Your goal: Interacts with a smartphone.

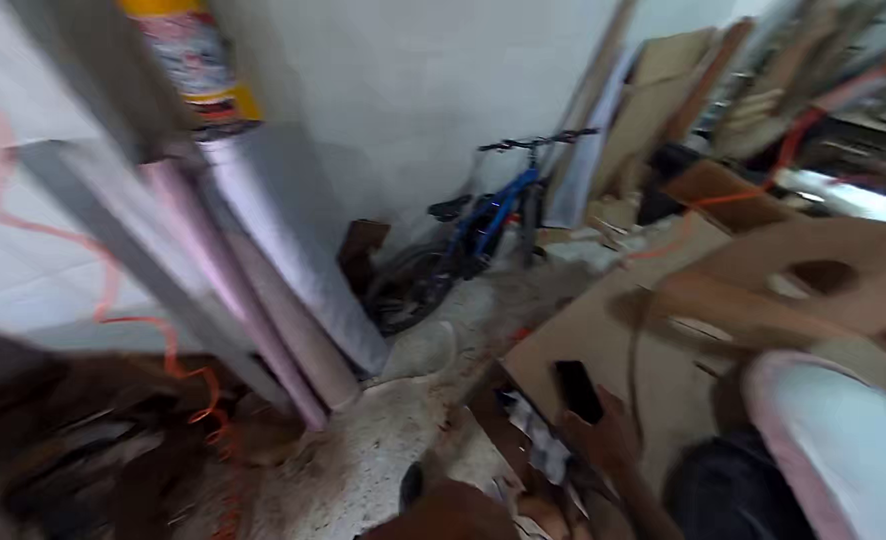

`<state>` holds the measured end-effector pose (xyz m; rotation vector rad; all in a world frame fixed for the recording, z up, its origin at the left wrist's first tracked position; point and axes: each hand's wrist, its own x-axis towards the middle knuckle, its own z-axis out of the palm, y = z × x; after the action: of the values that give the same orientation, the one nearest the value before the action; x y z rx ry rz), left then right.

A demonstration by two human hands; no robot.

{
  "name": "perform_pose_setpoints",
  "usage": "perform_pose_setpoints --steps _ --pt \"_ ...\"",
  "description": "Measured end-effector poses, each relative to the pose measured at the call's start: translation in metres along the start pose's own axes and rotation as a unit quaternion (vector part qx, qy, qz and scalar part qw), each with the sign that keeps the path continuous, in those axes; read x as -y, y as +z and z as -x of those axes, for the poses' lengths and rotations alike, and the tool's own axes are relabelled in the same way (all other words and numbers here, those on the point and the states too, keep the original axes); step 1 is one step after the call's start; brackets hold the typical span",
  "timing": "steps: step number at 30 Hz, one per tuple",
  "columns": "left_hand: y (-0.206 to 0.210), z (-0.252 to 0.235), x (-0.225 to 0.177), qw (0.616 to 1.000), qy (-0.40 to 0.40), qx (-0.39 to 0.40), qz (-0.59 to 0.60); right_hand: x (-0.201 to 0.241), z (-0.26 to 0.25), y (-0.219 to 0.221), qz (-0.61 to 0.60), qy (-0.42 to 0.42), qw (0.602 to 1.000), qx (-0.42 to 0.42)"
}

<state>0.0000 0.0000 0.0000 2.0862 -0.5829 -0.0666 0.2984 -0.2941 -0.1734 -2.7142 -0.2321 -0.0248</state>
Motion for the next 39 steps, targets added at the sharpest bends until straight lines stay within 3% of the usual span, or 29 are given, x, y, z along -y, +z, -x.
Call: perform_pose_setpoints --steps 5,10,13,17,23,30,39 --pt "-0.024 -0.07 0.119 0.993 -0.077 -0.001 0.091 0.01 -0.015 -0.003 0.038 0.057 0.998 -0.013" --pt "-0.012 -0.165 0.19 0.957 -0.198 -0.051 0.207 -0.003 -0.034 0.01 -0.02 0.043 0.999 -0.026" --pt "-0.003 -0.241 0.228 0.947 -0.289 -0.121 0.069 -0.009 -0.044 0.021 -0.018 0.06 0.997 -0.051" --pt "0.02 -0.331 0.262 0.958 -0.22 -0.149 -0.111 -0.008 -0.045 0.03 0.001 0.105 0.992 -0.075" --pt "0.059 -0.415 0.279 0.988 -0.066 -0.063 -0.122 -0.007 -0.046 0.03 -0.026 0.128 0.989 -0.063" --pt "0.075 -0.428 0.297 0.991 -0.015 -0.111 -0.075 -0.008 -0.047 0.023 -0.093 0.127 0.985 -0.066" --pt "0.074 -0.432 0.293 0.988 -0.033 -0.097 -0.114 -0.012 -0.049 0.025 -0.129 0.1 0.983 -0.087"
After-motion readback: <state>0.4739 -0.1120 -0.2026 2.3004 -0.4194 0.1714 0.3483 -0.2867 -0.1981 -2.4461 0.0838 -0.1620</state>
